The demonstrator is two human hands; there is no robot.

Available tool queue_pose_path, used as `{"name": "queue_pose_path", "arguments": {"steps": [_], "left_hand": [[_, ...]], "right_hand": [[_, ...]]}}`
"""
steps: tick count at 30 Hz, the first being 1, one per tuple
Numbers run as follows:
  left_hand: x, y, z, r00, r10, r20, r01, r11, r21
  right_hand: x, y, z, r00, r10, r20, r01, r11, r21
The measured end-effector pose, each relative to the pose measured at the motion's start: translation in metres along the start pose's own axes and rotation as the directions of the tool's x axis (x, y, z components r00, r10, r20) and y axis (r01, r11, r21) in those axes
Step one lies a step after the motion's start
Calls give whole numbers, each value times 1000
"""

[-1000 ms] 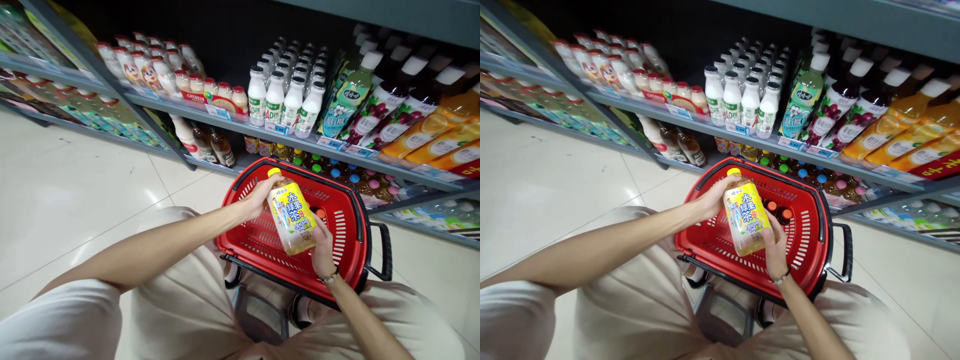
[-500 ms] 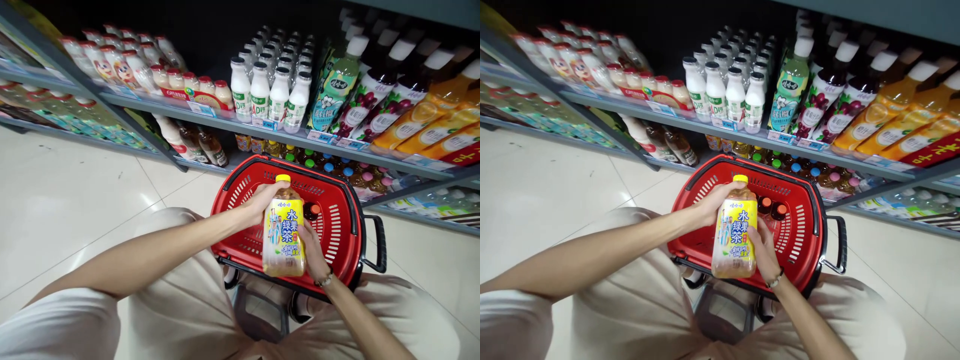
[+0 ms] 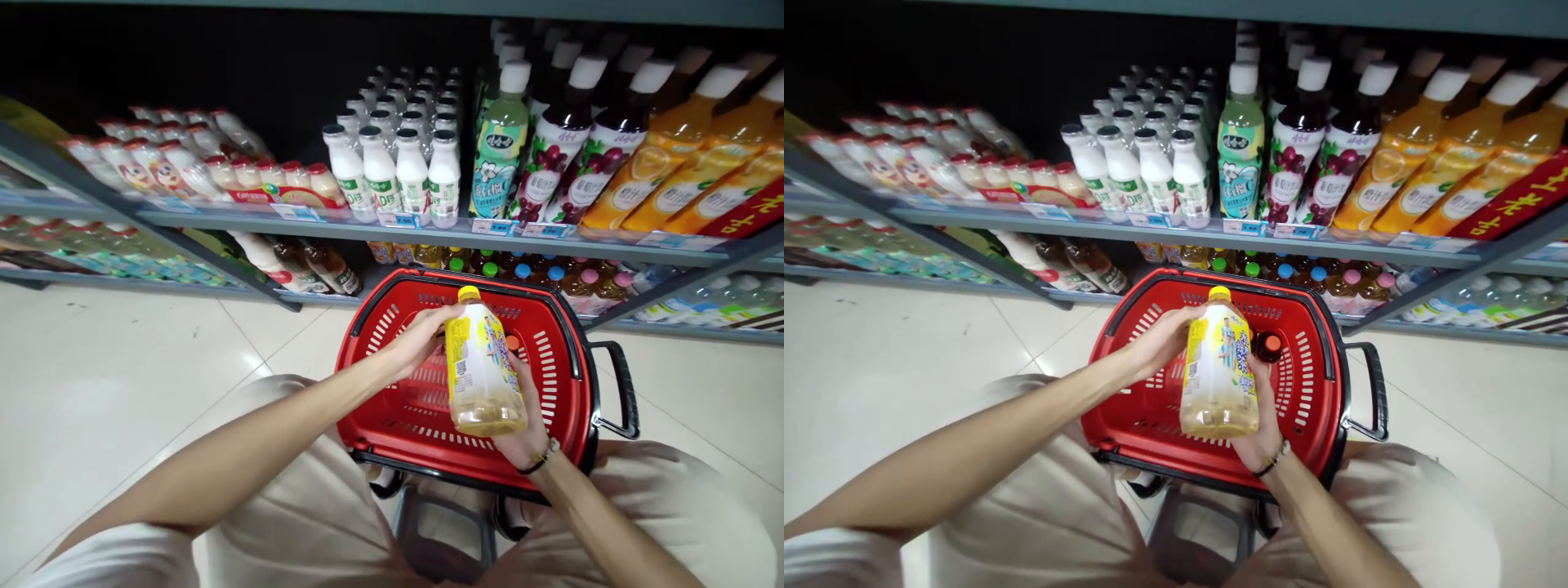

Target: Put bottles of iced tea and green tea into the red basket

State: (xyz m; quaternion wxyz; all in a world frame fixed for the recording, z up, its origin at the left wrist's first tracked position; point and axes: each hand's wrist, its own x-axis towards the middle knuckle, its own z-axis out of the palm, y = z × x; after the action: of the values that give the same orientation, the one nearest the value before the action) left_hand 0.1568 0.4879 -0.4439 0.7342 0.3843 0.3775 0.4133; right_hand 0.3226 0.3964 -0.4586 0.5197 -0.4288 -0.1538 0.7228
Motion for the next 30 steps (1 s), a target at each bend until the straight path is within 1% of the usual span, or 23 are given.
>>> {"name": "queue_pose_path", "arguments": {"steps": [2, 4, 7, 8, 10, 12, 14, 17, 20, 23, 24, 27, 30], "left_hand": [[0, 0, 1, 1000, -24, 15, 23, 999, 40], [0, 0, 1, 997, -72, -3, 72, 995, 63], [1, -5, 0, 984, -156, -80, 162, 984, 70], [2, -8, -1, 976, -186, -111, 195, 978, 73], [4, -15, -3, 956, -243, -163, 258, 963, 78], [8, -23, -7, 938, -294, -183, 311, 948, 72], [12, -31, -10, 929, -330, -171, 344, 937, 60], [17, -37, -11, 933, -347, -93, 351, 935, 39], [18, -32, -8, 938, -346, -15, 346, 938, 15], [17, -21, -2, 939, -343, 16, 343, 939, 5], [16, -18, -1, 938, -346, 16, 345, 938, 7], [16, -12, 0, 933, -361, -11, 361, 932, 39], [16, -12, -2, 937, -344, -56, 348, 932, 102]], "right_hand": [[-1, -3, -4, 1000, -7, 1, 7, 1000, 7], [-2, -3, -6, 999, 21, 34, -21, 1000, 17], [-4, 0, -8, 982, 137, 130, -144, 989, 42], [-4, 1, -7, 975, 158, 155, -169, 984, 55], [-4, 3, -6, 969, 160, 188, -179, 980, 90], [-2, 5, -3, 968, 157, 194, -187, 972, 143], [0, 7, -1, 964, 200, 175, -234, 951, 200], [1, 8, 2, 961, 247, 126, -271, 934, 233], [-2, 9, 2, 969, 211, 126, -230, 959, 165], [-6, 11, 1, 969, 184, 167, -192, 981, 37], [-6, 12, 1, 971, 157, 178, -159, 987, -4], [-7, 16, -1, 980, 26, 199, -5, 994, -108], [-4, 22, -4, 975, -92, 204, 142, 960, -244]]}}
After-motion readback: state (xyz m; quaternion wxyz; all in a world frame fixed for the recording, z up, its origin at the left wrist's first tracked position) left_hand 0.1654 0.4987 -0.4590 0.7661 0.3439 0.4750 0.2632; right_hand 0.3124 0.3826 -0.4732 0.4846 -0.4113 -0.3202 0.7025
